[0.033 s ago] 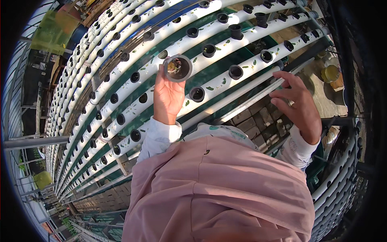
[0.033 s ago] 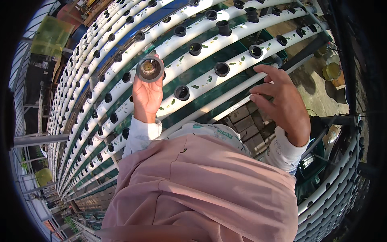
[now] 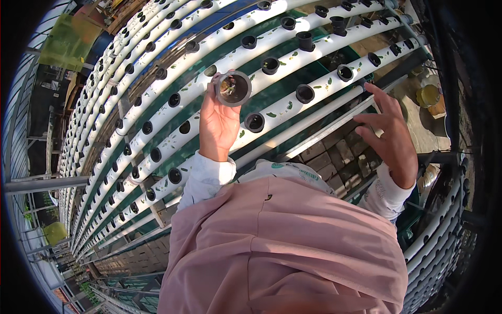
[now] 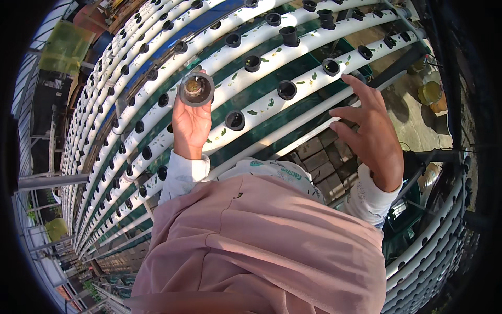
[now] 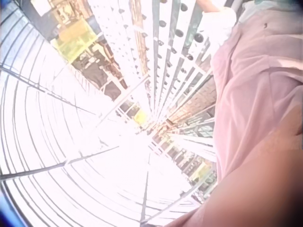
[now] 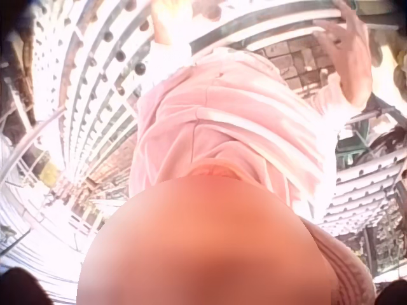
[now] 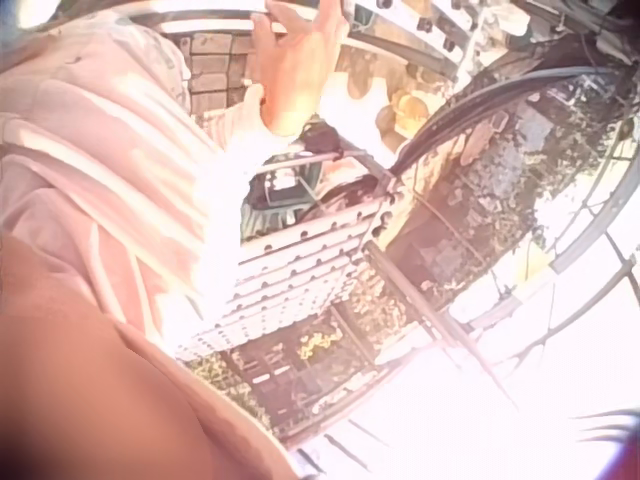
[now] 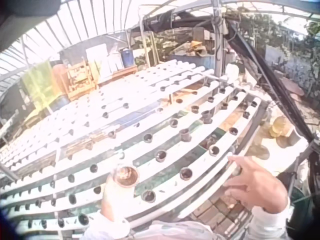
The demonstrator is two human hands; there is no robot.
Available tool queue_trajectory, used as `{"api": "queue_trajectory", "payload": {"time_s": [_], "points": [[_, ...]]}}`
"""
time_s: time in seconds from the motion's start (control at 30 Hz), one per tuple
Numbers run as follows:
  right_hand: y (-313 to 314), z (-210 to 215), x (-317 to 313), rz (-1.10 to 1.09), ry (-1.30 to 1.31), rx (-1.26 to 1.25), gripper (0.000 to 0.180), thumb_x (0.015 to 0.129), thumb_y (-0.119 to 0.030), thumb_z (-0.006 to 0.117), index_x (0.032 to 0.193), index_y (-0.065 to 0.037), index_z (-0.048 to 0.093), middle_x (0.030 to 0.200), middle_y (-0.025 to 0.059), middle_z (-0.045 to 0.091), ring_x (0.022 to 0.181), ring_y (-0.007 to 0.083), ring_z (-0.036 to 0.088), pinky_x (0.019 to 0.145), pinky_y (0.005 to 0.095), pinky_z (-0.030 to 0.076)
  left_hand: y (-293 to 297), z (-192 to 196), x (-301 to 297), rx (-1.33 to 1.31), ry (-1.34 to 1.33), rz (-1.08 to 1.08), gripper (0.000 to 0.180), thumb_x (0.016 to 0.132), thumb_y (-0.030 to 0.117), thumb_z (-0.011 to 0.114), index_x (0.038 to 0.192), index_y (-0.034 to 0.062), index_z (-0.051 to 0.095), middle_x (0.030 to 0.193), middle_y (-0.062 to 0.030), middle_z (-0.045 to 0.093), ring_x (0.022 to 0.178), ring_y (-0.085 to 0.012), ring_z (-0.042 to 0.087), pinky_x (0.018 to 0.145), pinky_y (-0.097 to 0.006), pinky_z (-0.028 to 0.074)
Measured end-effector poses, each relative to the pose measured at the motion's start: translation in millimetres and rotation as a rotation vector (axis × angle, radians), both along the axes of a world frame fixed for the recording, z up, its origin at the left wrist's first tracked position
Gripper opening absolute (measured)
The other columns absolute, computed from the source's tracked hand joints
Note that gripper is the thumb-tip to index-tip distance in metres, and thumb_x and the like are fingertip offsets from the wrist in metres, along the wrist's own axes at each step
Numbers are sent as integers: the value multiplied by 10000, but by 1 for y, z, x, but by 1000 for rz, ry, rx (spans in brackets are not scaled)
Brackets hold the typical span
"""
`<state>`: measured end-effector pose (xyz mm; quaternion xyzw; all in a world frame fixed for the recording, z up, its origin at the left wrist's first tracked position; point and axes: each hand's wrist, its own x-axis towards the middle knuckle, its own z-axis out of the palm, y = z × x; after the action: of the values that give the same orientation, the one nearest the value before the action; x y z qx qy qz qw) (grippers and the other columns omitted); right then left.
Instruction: Harvesting small plants from hydroponic pipes by removing the net pots and extracting the seedlings.
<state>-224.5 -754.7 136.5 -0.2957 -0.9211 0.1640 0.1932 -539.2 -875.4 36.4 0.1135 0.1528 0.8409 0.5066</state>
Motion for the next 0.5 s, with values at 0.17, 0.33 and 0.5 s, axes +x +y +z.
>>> {"api": "queue_trajectory", "payload": {"time_s": [0.17,0.33,0.5], "points": [[-2,-25,-22,-56,261,-174,515,733,-62,784,1230,-89,656,1468,136,463,1216,362,562,941,426,512,13,9,28,-136,318,90,318,1006,179,565,1302,97,485,1335,-178,560,1133,-232,613,967,-388,525],[-22,-60,-93,193,587,-458,816,753,-115,805,1468,-154,415,1483,172,387,1194,331,555,851,373,532,24,16,62,-199,468,89,385,968,118,624,1307,72,447,1334,-165,545,1133,-238,595,953,-416,526],[-10,-79,-120,218,848,-843,688,837,-14,722,1436,6,385,1346,163,493,1182,241,569,893,357,562,22,20,59,-204,445,111,369,1047,245,484,1350,35,477,1316,-168,561,1114,-210,600,931,-390,512]]}}
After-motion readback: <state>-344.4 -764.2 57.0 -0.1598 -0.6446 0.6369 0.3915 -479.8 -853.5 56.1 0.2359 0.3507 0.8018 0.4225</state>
